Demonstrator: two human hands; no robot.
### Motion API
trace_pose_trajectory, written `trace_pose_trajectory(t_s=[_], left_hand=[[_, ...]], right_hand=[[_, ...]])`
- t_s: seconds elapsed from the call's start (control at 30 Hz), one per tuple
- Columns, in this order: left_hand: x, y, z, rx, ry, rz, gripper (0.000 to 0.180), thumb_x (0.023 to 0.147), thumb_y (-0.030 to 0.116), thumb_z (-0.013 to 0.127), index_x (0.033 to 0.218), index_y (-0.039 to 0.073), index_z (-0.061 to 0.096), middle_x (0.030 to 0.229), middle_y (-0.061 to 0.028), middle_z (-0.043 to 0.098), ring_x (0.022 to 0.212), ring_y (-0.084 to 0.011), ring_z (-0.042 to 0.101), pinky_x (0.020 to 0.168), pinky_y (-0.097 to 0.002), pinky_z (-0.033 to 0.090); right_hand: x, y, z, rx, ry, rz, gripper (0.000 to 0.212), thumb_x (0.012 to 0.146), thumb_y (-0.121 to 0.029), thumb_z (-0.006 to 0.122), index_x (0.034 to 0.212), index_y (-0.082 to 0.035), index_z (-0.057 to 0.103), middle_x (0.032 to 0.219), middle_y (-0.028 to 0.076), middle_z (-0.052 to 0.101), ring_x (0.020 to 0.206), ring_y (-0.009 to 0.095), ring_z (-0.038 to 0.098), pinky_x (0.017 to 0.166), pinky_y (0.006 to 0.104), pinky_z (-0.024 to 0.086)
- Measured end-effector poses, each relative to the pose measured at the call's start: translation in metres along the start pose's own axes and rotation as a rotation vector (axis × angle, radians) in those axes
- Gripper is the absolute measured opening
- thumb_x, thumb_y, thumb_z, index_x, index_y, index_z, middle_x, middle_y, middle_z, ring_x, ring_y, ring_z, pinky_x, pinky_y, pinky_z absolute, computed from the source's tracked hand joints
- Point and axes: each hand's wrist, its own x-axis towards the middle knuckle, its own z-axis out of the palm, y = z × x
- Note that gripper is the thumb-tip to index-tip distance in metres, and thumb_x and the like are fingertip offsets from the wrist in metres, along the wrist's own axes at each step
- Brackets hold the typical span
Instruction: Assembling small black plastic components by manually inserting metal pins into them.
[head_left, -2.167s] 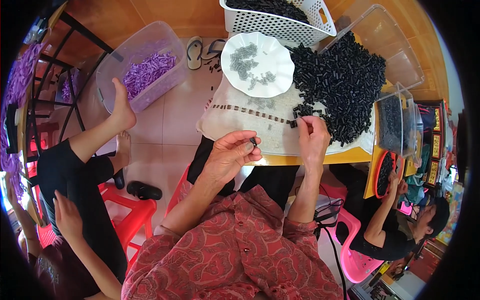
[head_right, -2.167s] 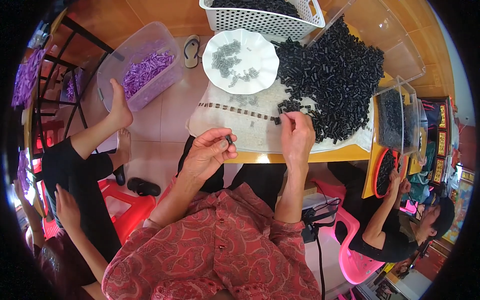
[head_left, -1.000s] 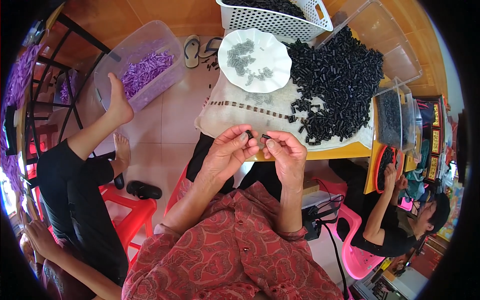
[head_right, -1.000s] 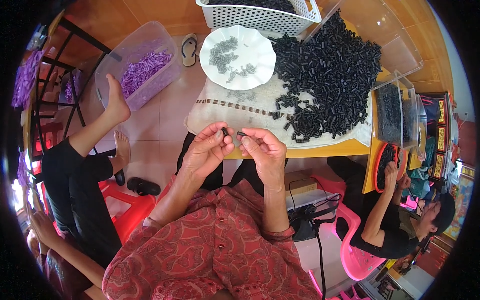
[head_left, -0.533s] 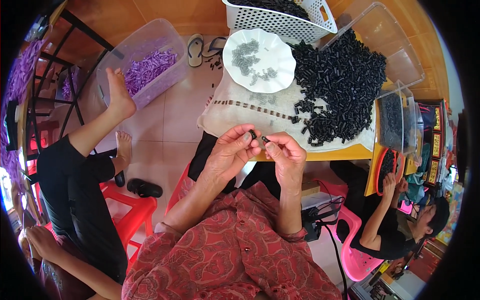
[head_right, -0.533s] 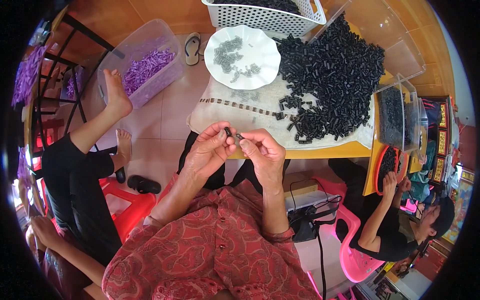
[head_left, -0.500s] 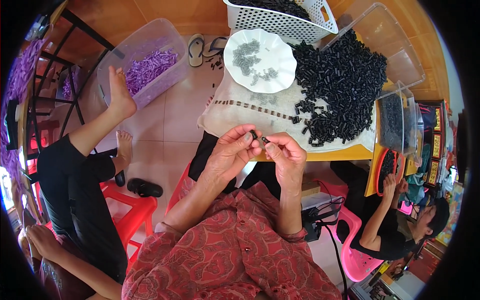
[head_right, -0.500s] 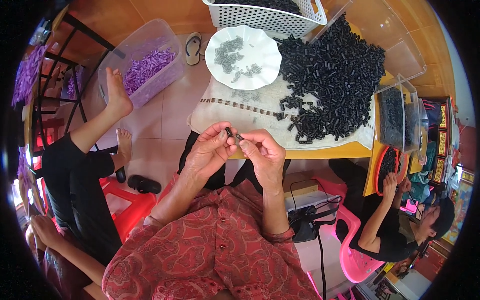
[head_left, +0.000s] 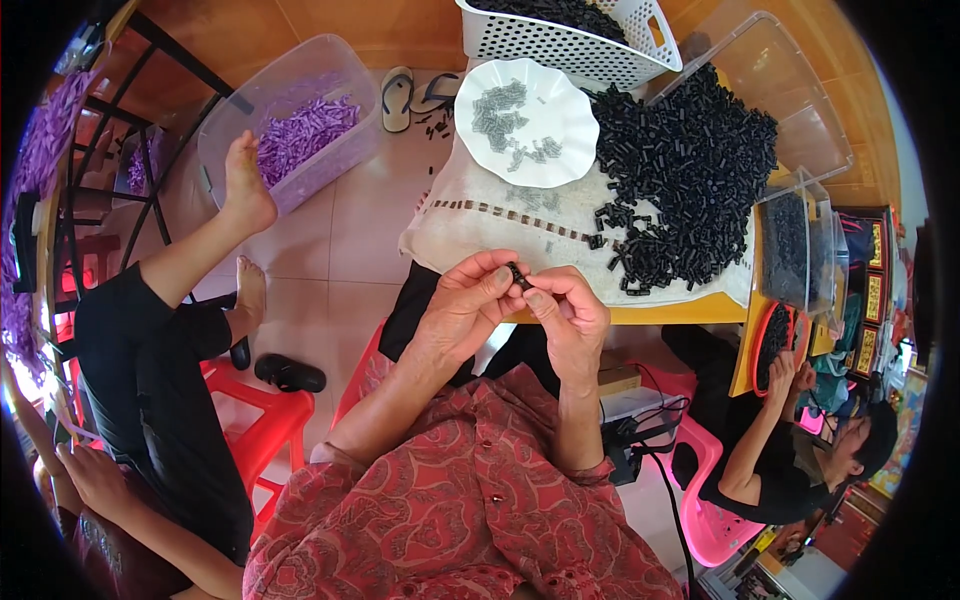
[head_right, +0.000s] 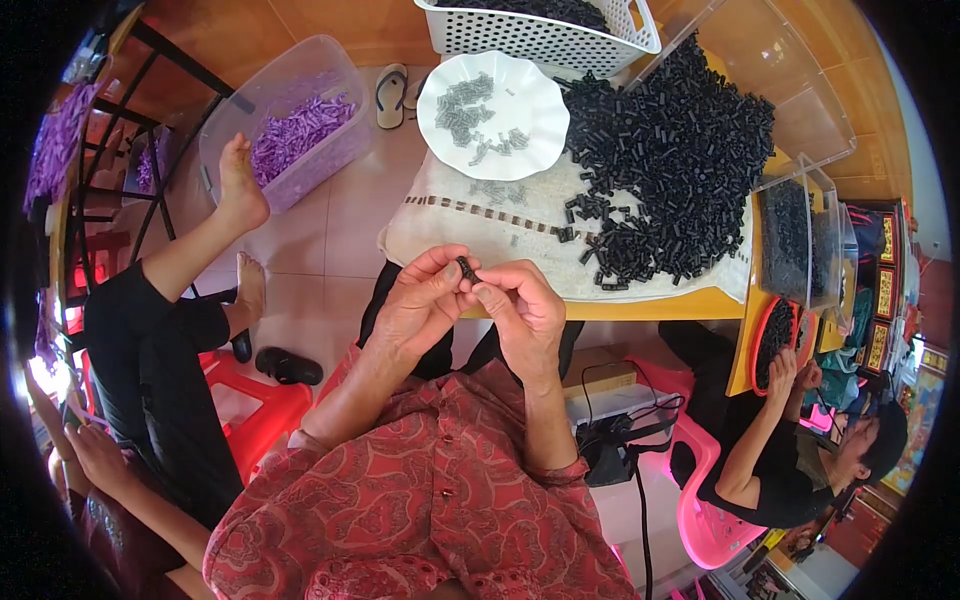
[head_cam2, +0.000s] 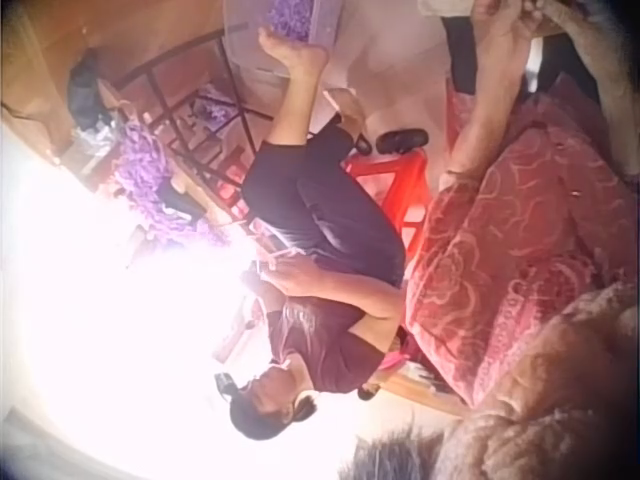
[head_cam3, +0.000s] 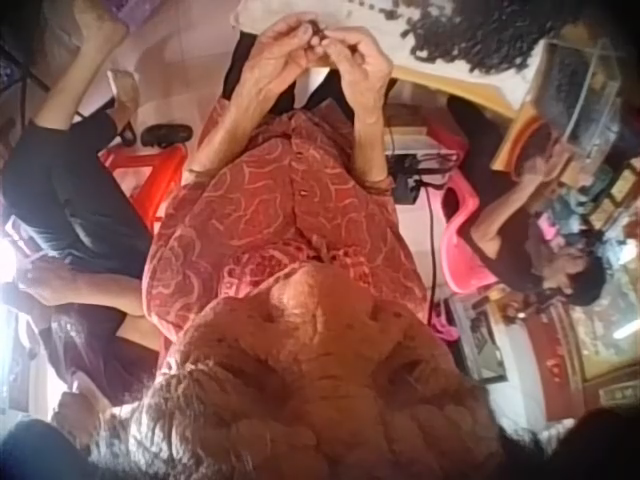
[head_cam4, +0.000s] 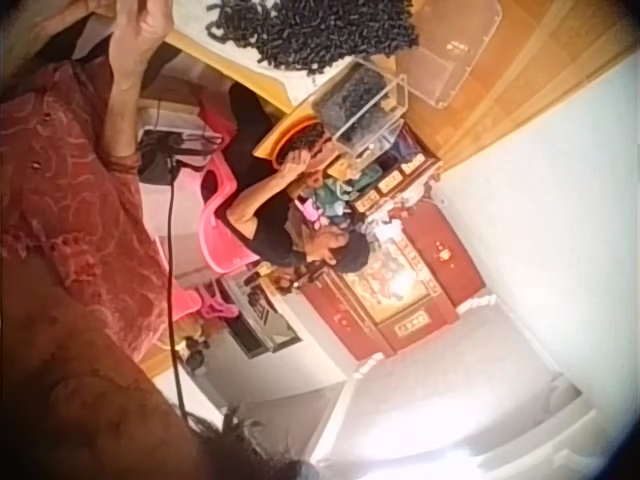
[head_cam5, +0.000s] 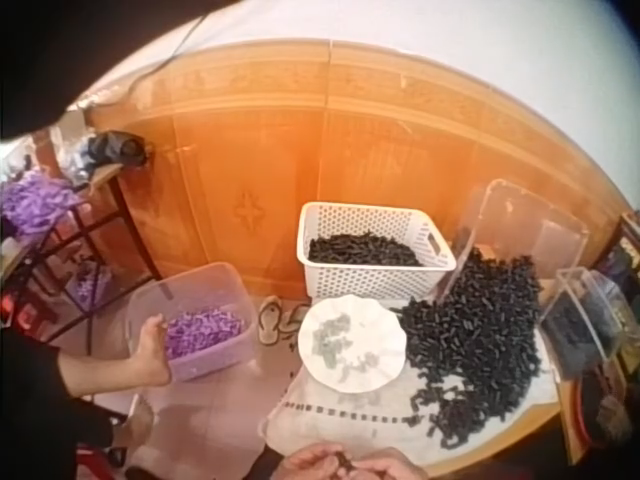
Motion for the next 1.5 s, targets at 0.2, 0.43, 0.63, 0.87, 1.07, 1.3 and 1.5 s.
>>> trace_pose_trajectory(t_s=[0.2, 0.43, 0.63, 0.87, 1.07, 1.3, 1.5], left_hand=[[-0.001, 0.001, 0.002, 0.043, -0.011, 0.028, 0.022, 0.090, 0.003, 0.058, 0.112, 0.003, 0.060, 0.103, -0.0117, 0.064, 0.081, -0.0127, 0.062, 0.078, -0.0296, 0.052], [-0.001, 0.002, 0.003, 0.068, -0.024, 0.053, 0.022, 0.090, 0.004, 0.058, 0.112, 0.003, 0.061, 0.102, -0.0117, 0.064, 0.081, -0.0128, 0.062, 0.077, -0.0297, 0.052], [-0.001, 0.002, 0.002, 0.080, -0.033, 0.069, 0.022, 0.090, 0.003, 0.057, 0.111, 0.003, 0.061, 0.102, -0.0116, 0.064, 0.081, -0.0130, 0.061, 0.077, -0.0297, 0.052], [-0.001, 0.003, 0.002, 0.111, -0.048, 0.084, 0.021, 0.090, 0.002, 0.057, 0.110, 0.002, 0.062, 0.100, -0.0116, 0.065, 0.080, -0.0133, 0.062, 0.078, -0.0295, 0.052], [-0.002, 0.004, 0.001, 0.204, -0.012, 0.155, 0.019, 0.090, 0.001, 0.057, 0.109, 0.001, 0.062, 0.098, -0.0118, 0.065, 0.080, -0.0139, 0.062, 0.078, -0.0294, 0.052], [-0.002, 0.006, 0.002, 0.160, 0.066, 0.091, 0.020, 0.089, 0.000, 0.058, 0.108, 0.000, 0.063, 0.097, -0.0102, 0.065, 0.081, -0.0133, 0.061, 0.076, -0.0268, 0.051], [-0.003, 0.003, 0.005, 0.255, 0.048, 0.183, 0.020, 0.089, 0.000, 0.058, 0.108, 0.000, 0.063, 0.097, -0.0089, 0.066, 0.083, -0.0133, 0.061, 0.076, -0.0276, 0.051]], right_hand=[[0.000, -0.002, 0.002, -0.166, 0.026, -0.064, 0.009, 0.084, 0.005, 0.062, 0.093, 0.005, 0.062, 0.090, 0.009, 0.060, 0.081, 0.014, 0.063, 0.070, 0.0229, 0.051], [-0.002, -0.004, 0.007, -0.384, 0.063, -0.199, 0.008, 0.084, 0.002, 0.064, 0.091, 0.003, 0.062, 0.086, 0.011, 0.063, 0.075, 0.016, 0.067, 0.064, 0.0237, 0.052], [0.000, -0.009, 0.011, -0.482, 0.059, -0.277, 0.008, 0.084, 0.003, 0.064, 0.092, 0.003, 0.061, 0.085, 0.011, 0.063, 0.074, 0.017, 0.067, 0.063, 0.0245, 0.053], [-0.001, -0.004, 0.012, -0.526, 0.070, -0.326, 0.008, 0.083, 0.004, 0.064, 0.091, 0.003, 0.061, 0.083, 0.012, 0.062, 0.071, 0.017, 0.066, 0.061, 0.0249, 0.053], [0.001, -0.002, 0.016, -0.584, 0.084, -0.383, 0.011, 0.080, 0.004, 0.067, 0.090, 0.001, 0.062, 0.080, 0.012, 0.062, 0.067, 0.020, 0.063, 0.058, 0.0274, 0.051], [0.002, 0.001, 0.018, -0.543, 0.086, -0.326, 0.011, 0.080, 0.002, 0.068, 0.090, 0.001, 0.062, 0.080, 0.011, 0.063, 0.068, 0.018, 0.063, 0.058, 0.0265, 0.050], [-0.001, 0.003, 0.014, -0.415, 0.117, -0.206, 0.012, 0.080, 0.001, 0.069, 0.091, 0.002, 0.063, 0.084, 0.010, 0.064, 0.071, 0.014, 0.062, 0.063, 0.0243, 0.050]])
